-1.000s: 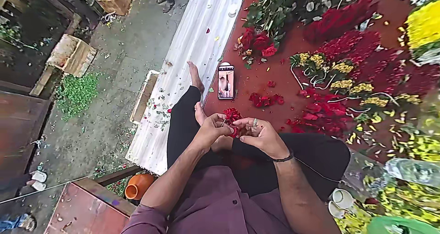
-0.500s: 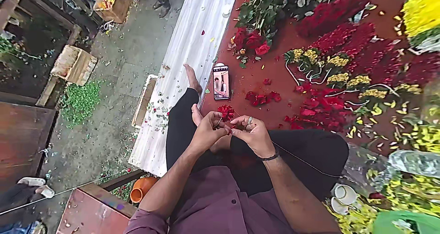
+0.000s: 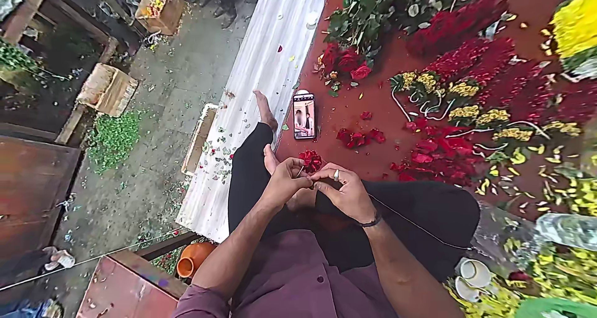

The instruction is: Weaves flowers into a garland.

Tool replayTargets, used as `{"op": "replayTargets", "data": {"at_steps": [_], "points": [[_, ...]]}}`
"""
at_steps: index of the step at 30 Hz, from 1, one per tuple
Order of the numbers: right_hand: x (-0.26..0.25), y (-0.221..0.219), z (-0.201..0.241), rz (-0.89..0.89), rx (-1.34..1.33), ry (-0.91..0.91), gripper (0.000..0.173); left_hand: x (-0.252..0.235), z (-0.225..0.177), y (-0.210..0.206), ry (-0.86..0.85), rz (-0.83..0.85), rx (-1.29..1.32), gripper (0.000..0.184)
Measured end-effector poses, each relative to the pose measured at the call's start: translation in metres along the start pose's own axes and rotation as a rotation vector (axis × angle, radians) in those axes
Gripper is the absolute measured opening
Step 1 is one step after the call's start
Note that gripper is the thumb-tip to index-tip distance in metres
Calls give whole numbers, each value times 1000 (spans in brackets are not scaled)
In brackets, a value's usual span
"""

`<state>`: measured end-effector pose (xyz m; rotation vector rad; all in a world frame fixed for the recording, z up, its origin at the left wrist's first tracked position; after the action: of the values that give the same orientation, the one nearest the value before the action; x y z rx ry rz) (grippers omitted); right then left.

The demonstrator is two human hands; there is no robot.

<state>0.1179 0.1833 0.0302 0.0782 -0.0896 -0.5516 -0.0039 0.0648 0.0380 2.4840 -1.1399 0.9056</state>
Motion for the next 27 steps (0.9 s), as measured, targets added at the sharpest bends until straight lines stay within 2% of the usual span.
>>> {"op": "replayTargets", "data": {"at_steps": [4, 9, 11, 17, 22, 27], "points": [[2, 0, -2, 48, 198, 21, 12, 1, 2, 0, 19, 9, -27, 47], [4, -1, -7, 82, 329, -119, 8, -1, 8, -3, 17, 34, -101, 48], [3, 3, -9, 62, 292, -181, 6, -1, 9, -3, 8, 32, -147, 45], [0, 15, -8, -142, -71, -331, 7, -4, 8, -2, -28, 24, -245, 25], [0, 5, -20, -229, -43, -352, 7, -2, 0, -9, -77, 69, -305, 22], [0, 6, -21, -243, 16, -298, 9, -8, 1, -7, -161, 30, -359, 18]]}}
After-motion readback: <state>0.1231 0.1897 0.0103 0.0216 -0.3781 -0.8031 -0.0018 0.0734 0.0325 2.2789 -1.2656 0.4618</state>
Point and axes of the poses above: each hand's wrist, its own x-axis away from the middle knuckle, its own y-axis out of the back of the hand, z = x × y, the point moved 6 cm from there along -x, towards the middle knuckle, and after that the axes turned 6 degrees about -z, right-handed, at the moved point
